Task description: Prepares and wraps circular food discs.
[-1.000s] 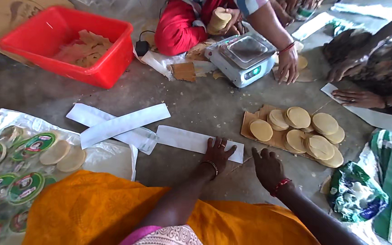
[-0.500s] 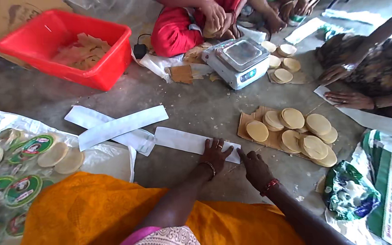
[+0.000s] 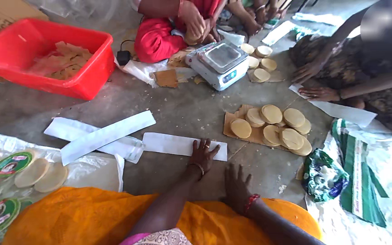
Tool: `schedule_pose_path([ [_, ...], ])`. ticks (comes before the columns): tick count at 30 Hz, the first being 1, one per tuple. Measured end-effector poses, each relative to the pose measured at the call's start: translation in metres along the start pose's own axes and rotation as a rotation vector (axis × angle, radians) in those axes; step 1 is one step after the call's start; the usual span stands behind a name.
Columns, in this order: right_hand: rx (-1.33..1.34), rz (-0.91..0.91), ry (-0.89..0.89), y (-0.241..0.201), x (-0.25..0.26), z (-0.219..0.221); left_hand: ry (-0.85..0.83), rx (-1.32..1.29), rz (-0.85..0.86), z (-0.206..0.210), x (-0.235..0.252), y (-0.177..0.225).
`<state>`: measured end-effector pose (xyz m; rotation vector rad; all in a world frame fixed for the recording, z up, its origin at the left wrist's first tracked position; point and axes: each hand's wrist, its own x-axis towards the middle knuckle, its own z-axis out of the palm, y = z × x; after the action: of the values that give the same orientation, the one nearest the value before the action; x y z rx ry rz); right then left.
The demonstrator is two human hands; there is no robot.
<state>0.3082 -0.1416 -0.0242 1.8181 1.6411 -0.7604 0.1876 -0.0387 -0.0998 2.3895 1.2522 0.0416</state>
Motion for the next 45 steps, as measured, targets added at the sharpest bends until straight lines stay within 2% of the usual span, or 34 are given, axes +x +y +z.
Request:
schedule_pose_path([
  [4,-0.03,-0.286,0.073,-0.018,-0.003,0.023,0.017,0.011,-0.01,0.005,0.003,-0.001],
  [7,0.009,-0.401,0.16,-0.032,0.003,0.04,0.089,-0.008,0.004,0.006,0.004,-0.005],
  [10,0.084,-0.533,0.054,-0.027,-0.001,0.031,0.204,-0.079,0.034,0.014,0.006,-0.013],
  [12,0.307,-0.587,-0.041,-0.012,-0.001,0.007,0.245,-0.131,0.05,0.019,0.008,-0.019],
  [13,0.485,-0.574,0.019,0.002,0.003,-0.005,0.271,-0.156,0.061,0.022,0.008,-0.02],
  [14,0.603,-0.516,0.153,0.017,0.011,-0.021,0.293,-0.17,0.067,0.023,0.007,-0.021],
  [15,0.644,-0.437,0.291,0.036,0.023,-0.04,0.237,-0.178,0.048,0.019,0.005,-0.02],
  [17,0.564,-0.28,0.5,0.072,0.05,-0.082,0.258,-0.191,0.045,0.017,0.002,-0.017],
  [19,0.436,-0.2,0.584,0.093,0.08,-0.119,0.354,-0.183,0.079,0.022,0.002,-0.019],
  [22,0.232,-0.179,0.445,0.101,0.126,-0.155,0.353,-0.192,0.074,0.019,0.001,-0.017],
  [26,0.016,-0.164,0.224,0.094,0.167,-0.172,0.248,-0.178,0.023,0.01,-0.002,-0.013],
  [34,-0.008,-0.149,0.176,0.105,0.175,-0.174,0.222,-0.164,-0.008,0.009,-0.001,-0.01],
  [37,-0.045,-0.146,0.214,0.11,0.166,-0.17,0.254,-0.173,-0.011,0.012,-0.002,-0.011],
  [40,0.074,-0.162,0.309,0.113,0.137,-0.156,0.313,-0.17,0.006,0.016,-0.002,-0.011],
  [42,0.143,-0.142,0.382,0.11,0.101,-0.144,0.284,-0.164,0.0,0.015,-0.002,-0.01],
  [45,0.088,-0.058,0.373,0.101,0.049,-0.126,0.184,-0.198,-0.025,0.005,-0.003,-0.009],
])
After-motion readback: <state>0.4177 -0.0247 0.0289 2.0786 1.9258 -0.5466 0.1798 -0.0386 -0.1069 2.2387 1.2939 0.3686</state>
